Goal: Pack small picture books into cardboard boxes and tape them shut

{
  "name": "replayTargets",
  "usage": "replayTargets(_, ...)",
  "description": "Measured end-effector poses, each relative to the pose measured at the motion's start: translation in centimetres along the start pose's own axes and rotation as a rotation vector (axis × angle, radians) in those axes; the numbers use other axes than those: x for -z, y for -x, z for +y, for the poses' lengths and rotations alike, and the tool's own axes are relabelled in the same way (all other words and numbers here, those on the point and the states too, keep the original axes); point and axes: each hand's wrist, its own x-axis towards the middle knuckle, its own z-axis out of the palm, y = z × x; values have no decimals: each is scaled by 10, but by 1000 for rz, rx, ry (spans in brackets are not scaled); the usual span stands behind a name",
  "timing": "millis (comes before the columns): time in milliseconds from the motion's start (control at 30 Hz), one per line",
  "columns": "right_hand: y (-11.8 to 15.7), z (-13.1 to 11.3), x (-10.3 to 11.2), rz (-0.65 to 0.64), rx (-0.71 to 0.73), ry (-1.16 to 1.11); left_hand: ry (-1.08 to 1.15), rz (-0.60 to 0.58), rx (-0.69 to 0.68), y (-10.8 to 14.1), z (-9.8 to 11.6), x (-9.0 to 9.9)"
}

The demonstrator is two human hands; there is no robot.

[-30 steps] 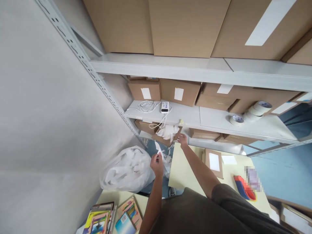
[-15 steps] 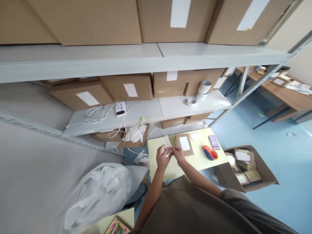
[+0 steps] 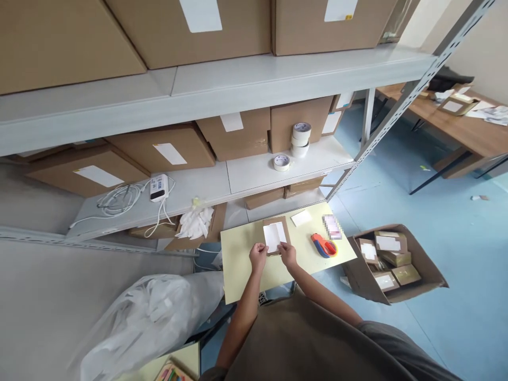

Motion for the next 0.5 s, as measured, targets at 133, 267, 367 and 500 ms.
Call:
replayTargets(133,-15,12,8,55,54,270,-156,53,16,-2,-9,-14)
replayTargets(267,-23,25,10,-35,46,369,-220,100,69,-1,-18,-22)
replayTargets(367,-26,33,11,-85,29,435,-252,135,111,1,-19,-26)
replayTargets(500,-29,37,10,-121,-16,545,-301,151,139,1,-19,-31)
